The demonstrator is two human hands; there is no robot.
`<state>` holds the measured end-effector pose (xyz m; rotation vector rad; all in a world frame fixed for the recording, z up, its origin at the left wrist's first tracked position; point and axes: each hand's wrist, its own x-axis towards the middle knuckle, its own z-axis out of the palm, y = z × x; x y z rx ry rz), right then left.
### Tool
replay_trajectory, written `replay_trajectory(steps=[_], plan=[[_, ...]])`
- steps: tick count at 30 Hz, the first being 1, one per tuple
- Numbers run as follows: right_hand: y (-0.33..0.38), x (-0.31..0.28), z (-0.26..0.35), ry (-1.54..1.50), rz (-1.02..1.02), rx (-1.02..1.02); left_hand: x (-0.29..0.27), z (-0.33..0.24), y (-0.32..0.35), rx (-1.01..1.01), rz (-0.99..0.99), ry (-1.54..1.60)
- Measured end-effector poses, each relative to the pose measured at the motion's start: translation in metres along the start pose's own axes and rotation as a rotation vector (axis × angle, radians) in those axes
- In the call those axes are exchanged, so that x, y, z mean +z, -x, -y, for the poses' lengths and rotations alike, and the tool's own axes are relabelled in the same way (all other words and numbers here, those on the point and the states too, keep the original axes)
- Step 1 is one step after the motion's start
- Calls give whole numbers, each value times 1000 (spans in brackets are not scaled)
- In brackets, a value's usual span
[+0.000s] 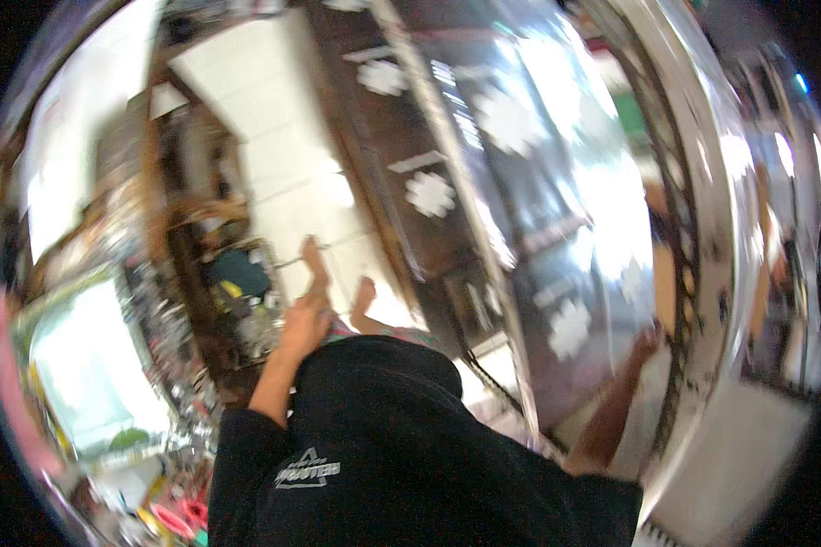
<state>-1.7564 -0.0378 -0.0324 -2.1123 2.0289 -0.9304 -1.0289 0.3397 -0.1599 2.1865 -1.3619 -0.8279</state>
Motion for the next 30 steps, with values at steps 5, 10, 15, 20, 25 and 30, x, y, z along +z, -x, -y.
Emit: replay_trajectory(steps=[5,10,15,20,25,30], plan=[[-28,74,167,-506,127,140,-50,-1,-28,-97,-64,43],[-28,154,404,-654,266,-102,-122,1,-50,-24,-392,67],[9,248,578,-847,606,-263,-191,20,-65,-14,-582,49],[84,289,701,-1020,1044,-363,-229,48,-69,-104,-611,31],[144,336,732,-1049,1311,-336,-247,70,-66,-177,-591,46],[161,365,726,-959,1467,-235,-274,82,-71,-237,-760,70]])
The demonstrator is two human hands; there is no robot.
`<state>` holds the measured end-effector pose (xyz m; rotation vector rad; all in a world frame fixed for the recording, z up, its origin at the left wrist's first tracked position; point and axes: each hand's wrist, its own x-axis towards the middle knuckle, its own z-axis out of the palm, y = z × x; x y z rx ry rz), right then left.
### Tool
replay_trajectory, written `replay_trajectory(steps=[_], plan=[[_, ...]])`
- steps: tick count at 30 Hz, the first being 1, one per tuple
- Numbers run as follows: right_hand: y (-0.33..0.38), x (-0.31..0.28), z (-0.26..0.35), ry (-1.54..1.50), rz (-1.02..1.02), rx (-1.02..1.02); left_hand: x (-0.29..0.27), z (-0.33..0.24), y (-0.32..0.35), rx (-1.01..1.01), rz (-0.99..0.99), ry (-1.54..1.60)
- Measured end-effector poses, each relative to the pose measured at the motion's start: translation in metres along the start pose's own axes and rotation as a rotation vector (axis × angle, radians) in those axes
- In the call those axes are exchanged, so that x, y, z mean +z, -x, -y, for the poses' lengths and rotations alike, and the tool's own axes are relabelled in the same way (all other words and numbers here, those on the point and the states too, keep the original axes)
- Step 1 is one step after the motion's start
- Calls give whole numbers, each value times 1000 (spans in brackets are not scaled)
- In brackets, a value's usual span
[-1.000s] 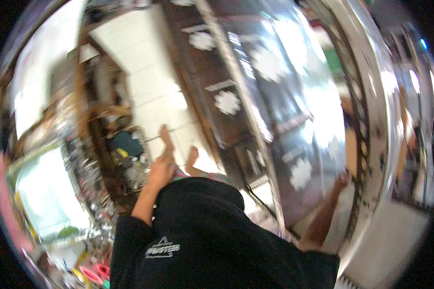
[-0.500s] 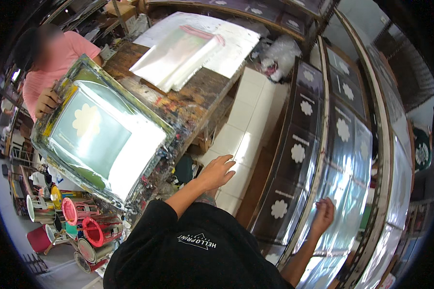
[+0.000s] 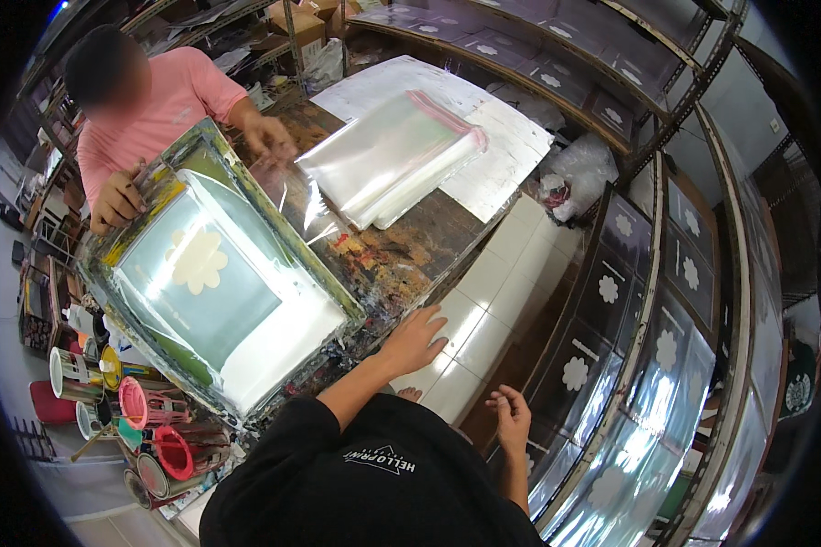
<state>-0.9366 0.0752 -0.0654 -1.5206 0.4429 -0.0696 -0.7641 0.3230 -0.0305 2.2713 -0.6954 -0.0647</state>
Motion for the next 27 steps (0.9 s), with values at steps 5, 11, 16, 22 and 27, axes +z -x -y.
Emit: replay_trajectory(steps=[5,11,16,22,27], plan=[[-17,-12,-8,83,18,36,-38,-1,-56,32,-323,-172],[-31,-23,3,186,-5,23,-81,22,-167,35,-474,-688],[-20,-28,-14,139,-32,88,-73,103,-234,-115,-229,-1021],[8,-32,-26,126,-151,179,-65,114,-257,-11,-120,-880],[-36,-31,23,-257,-7,89,-24,16,-202,374,-100,-857]])
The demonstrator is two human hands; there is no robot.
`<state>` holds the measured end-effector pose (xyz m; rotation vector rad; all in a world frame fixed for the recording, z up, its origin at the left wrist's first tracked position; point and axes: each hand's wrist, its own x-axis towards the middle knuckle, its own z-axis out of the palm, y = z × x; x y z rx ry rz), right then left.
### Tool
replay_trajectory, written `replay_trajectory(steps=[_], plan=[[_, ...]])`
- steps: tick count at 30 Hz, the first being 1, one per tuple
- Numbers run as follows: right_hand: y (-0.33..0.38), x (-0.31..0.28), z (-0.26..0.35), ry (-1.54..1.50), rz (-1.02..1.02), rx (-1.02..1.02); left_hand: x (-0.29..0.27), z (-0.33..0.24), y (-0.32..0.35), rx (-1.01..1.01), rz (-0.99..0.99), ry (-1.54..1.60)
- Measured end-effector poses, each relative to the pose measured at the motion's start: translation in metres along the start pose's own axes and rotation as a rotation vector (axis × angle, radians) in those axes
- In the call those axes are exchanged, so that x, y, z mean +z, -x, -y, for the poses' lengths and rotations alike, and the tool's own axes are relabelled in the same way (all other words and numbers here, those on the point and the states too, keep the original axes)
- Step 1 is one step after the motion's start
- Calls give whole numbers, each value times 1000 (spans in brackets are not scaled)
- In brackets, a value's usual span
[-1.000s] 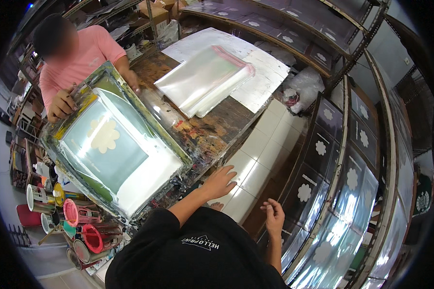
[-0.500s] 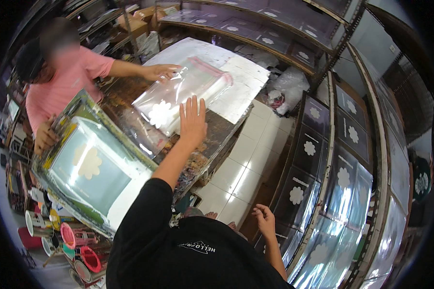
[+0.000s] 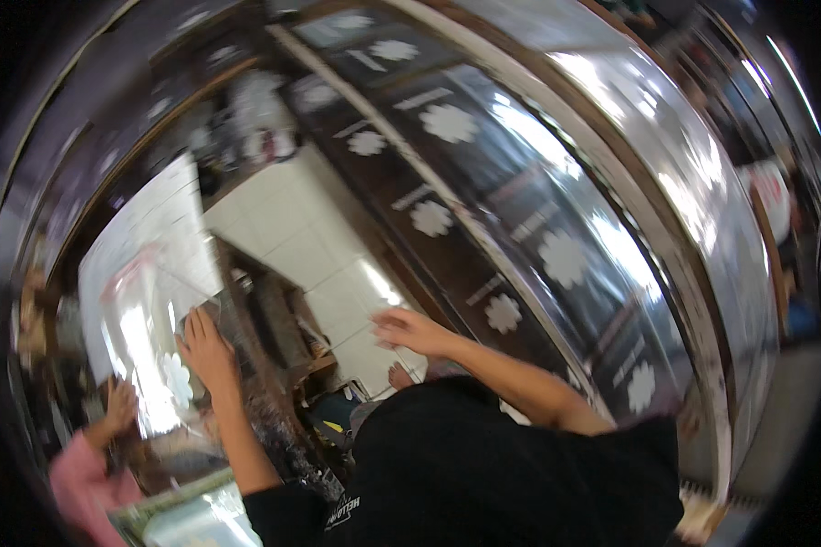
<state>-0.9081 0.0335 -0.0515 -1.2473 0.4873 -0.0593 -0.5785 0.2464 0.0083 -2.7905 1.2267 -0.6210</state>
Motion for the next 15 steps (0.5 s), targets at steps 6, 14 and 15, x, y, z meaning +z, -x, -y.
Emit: replay_trajectory(steps=[6,14,15], plan=[[-24,25,116,-307,131,-203,-83,-142,31,426,-81,356],[12,-19,110,276,-304,-299,-113,-233,66,694,-67,485],[24,-27,109,320,-325,-291,-116,-243,73,712,-60,515]])
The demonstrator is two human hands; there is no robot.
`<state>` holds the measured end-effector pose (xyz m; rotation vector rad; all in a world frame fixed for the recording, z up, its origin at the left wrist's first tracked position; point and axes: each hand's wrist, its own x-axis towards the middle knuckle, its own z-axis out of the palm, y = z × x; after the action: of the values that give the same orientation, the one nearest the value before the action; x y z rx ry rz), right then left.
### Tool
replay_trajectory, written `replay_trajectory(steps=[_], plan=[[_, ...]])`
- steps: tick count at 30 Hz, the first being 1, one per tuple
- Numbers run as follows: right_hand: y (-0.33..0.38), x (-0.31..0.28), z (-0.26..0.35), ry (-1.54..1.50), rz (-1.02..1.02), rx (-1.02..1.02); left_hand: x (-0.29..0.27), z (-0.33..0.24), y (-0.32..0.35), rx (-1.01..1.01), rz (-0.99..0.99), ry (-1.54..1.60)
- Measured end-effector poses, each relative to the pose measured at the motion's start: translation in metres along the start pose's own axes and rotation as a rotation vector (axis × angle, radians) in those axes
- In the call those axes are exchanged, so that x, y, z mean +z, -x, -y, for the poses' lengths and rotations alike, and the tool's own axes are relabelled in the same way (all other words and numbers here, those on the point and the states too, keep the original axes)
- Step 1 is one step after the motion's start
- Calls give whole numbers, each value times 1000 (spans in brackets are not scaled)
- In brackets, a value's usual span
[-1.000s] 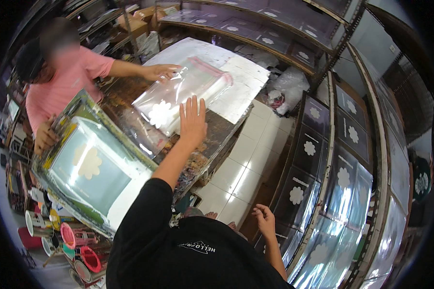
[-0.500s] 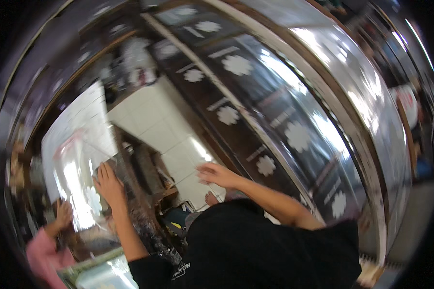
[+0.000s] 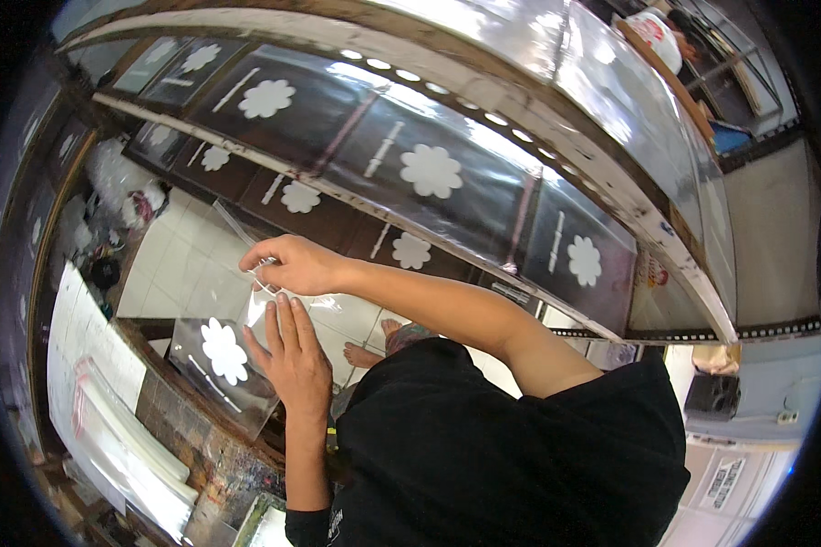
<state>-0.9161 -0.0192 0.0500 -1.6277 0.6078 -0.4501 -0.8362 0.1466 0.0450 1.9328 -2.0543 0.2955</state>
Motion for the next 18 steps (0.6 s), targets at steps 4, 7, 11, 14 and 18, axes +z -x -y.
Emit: replay_trajectory(steps=[4,7,11,14,18], plan=[[66,-51,1,18,-199,-87,-5,-47,-8,166,-7,212],[140,-110,-3,-138,-347,-34,-11,-72,-4,282,-50,371],[275,-180,18,145,-670,278,-3,-92,9,271,-155,508],[404,-223,-36,60,-905,118,13,-104,13,196,-108,557],[533,-227,-59,-542,-1241,-80,53,-116,24,142,-15,607]])
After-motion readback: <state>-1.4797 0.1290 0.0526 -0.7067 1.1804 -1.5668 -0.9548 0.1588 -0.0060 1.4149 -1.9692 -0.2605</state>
